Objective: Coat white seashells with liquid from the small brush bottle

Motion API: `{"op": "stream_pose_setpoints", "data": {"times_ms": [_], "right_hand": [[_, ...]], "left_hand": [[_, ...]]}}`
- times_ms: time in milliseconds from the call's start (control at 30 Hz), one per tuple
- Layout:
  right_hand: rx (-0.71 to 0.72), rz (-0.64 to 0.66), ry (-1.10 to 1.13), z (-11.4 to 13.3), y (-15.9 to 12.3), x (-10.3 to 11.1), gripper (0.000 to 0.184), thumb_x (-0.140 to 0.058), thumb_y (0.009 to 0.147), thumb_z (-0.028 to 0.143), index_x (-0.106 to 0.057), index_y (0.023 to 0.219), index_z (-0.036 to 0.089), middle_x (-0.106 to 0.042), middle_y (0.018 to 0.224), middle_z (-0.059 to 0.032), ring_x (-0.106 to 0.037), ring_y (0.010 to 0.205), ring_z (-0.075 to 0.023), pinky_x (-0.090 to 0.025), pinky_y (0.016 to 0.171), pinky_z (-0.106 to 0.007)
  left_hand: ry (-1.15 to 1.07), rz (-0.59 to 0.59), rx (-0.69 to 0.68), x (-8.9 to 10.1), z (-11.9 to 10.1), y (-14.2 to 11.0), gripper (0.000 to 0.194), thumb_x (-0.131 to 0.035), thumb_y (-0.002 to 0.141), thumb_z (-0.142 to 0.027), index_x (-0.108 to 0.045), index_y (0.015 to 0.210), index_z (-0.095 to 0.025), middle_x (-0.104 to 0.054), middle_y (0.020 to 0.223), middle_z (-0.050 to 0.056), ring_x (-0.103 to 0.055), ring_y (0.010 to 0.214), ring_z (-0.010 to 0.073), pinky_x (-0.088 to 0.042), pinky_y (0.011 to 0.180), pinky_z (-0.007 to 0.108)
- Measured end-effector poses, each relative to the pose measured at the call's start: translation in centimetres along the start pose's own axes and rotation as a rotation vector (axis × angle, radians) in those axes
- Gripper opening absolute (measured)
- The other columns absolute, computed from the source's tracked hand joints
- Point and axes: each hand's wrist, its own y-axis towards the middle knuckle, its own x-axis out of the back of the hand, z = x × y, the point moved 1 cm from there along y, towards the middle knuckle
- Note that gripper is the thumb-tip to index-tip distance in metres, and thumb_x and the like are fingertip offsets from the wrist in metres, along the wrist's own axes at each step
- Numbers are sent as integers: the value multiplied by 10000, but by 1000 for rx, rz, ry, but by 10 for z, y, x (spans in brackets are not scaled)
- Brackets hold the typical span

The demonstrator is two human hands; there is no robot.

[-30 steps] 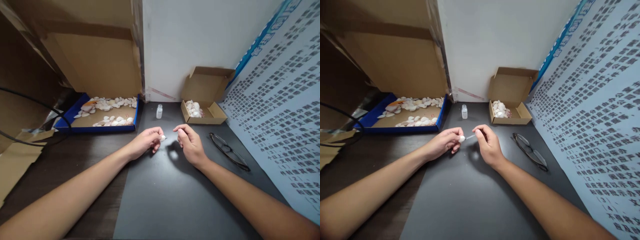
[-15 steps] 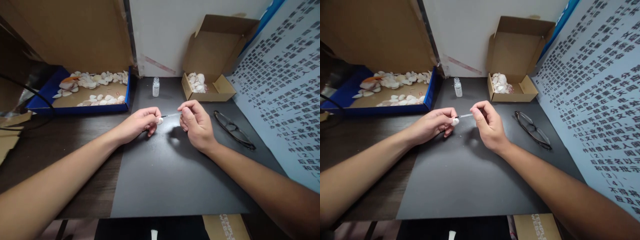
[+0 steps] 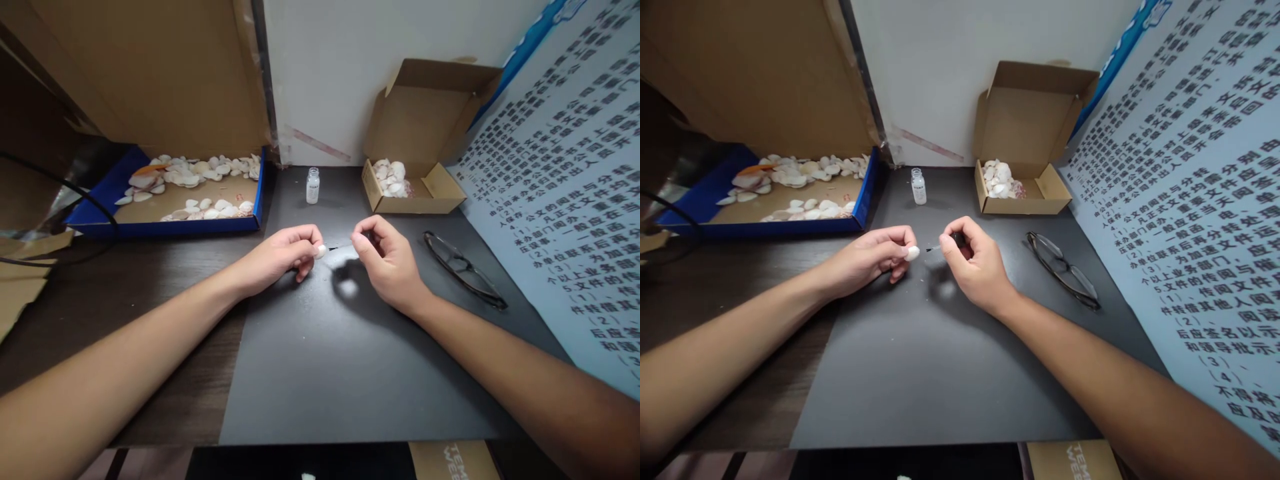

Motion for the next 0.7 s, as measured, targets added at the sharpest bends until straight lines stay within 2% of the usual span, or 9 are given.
{"op": "stream_pose_setpoints", "data": {"times_ms": [167, 333, 500, 700], "right_hand": [[26, 38, 174, -2, -1, -1, 209, -464, 955, 408, -503, 894, 212, -395, 654, 33, -352, 526, -84, -298, 506, -241], [0, 17, 53, 0, 0, -1, 159, -522, 925, 350, -500, 875, 202, -413, 667, 35, -358, 540, -78, -298, 515, -238], [3, 51, 219, -2, -1, -1, 173, -464, 955, 379, -469, 908, 212, -397, 684, 38, -341, 520, -73, -289, 497, -233], [-34, 45, 90, -3, 0, -2, 211, -508, 931, 407, -433, 901, 212, -391, 664, 49, -356, 524, -76, -292, 502, -231]], "left_hand": [[-3, -12, -5, 1, 1, 1, 82, -566, 775, -207, -495, 741, -182, -437, 575, -49, -457, 507, 77, -399, 480, 174], [-27, -12, 3, 1, 1, 1, 100, -582, 761, -193, -483, 779, -188, -466, 555, -63, -483, 465, 72, -412, 461, 175], [-6, -29, 18, -2, -3, 0, 100, -568, 766, -181, -471, 791, -184, -484, 541, -67, -494, 432, 70, -419, 428, 171], [15, -20, -2, -3, -2, 1, 163, -595, 823, -248, -444, 811, -189, -524, 634, -63, -500, 438, 54, -430, 421, 173]]}}
